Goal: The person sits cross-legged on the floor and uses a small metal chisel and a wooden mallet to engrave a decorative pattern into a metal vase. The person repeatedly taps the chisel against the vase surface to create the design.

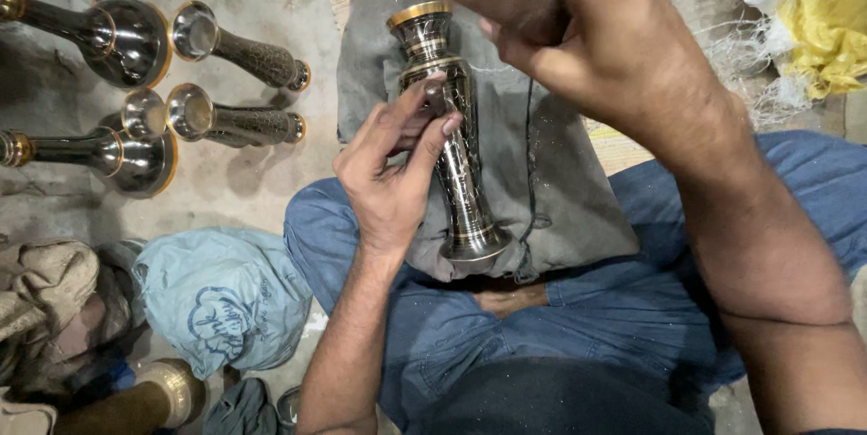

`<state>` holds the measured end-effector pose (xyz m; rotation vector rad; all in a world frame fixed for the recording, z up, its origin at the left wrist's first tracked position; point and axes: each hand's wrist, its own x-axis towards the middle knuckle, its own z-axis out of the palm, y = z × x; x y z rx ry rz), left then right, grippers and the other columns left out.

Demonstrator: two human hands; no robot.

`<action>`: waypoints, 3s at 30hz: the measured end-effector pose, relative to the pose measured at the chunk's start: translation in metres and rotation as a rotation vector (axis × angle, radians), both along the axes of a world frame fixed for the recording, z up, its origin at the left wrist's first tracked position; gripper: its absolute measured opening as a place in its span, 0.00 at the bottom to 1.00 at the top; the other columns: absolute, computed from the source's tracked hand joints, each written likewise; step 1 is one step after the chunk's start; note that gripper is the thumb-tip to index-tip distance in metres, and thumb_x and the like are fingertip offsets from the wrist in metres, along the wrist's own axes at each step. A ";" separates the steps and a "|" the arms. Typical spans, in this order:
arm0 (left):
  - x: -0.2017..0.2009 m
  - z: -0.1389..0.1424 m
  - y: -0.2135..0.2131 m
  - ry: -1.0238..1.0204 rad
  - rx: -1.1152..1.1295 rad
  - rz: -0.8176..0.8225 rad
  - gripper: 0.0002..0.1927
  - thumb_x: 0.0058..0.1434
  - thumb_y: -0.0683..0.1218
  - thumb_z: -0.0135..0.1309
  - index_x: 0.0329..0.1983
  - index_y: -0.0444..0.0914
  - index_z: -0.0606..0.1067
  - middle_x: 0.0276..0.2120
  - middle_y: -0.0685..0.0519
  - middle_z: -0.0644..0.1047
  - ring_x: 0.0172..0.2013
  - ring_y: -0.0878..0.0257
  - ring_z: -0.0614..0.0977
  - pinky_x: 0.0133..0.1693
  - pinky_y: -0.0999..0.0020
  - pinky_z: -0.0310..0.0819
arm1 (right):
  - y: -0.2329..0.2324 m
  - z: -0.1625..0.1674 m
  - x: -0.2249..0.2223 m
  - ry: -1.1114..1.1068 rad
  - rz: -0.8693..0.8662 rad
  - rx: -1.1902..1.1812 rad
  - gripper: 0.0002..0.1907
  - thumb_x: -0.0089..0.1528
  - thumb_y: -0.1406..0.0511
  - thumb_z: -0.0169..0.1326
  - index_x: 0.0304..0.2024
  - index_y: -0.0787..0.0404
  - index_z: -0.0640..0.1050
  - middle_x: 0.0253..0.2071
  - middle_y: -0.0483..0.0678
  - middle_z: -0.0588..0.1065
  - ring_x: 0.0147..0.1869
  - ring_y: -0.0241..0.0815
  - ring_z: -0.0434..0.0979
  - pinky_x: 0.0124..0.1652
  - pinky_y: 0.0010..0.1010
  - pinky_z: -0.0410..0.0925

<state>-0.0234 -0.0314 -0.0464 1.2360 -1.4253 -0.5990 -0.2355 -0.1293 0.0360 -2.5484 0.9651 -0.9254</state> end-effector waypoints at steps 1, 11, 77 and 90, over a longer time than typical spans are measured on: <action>0.000 0.000 -0.001 -0.012 -0.005 0.003 0.18 0.65 0.35 0.66 0.57 0.30 0.77 0.43 0.49 0.83 0.42 0.64 0.87 0.46 0.72 0.83 | 0.000 0.001 0.001 -0.005 0.003 0.082 0.14 0.62 0.74 0.63 0.45 0.65 0.72 0.35 0.54 0.73 0.39 0.56 0.78 0.36 0.46 0.69; 0.004 -0.002 -0.003 -0.032 0.006 -0.019 0.17 0.64 0.35 0.67 0.55 0.31 0.79 0.41 0.50 0.83 0.41 0.64 0.86 0.47 0.72 0.81 | 0.000 0.010 0.010 0.107 -0.051 -0.095 0.15 0.58 0.71 0.66 0.43 0.66 0.73 0.34 0.53 0.75 0.38 0.54 0.79 0.34 0.45 0.68; 0.022 -0.014 -0.004 0.103 0.049 -0.156 0.11 0.65 0.35 0.63 0.50 0.33 0.79 0.44 0.49 0.83 0.40 0.63 0.86 0.48 0.71 0.81 | -0.008 -0.036 -0.001 0.196 0.014 -0.034 0.21 0.59 0.69 0.65 0.51 0.63 0.70 0.42 0.54 0.76 0.47 0.58 0.79 0.46 0.51 0.71; 0.020 -0.030 -0.001 0.536 0.127 0.018 0.18 0.68 0.37 0.60 0.59 0.29 0.74 0.39 0.48 0.82 0.40 0.62 0.87 0.43 0.69 0.84 | -0.020 -0.068 0.049 0.107 -0.096 0.258 0.44 0.55 0.37 0.67 0.58 0.58 0.69 0.31 0.57 0.80 0.35 0.56 0.84 0.34 0.47 0.74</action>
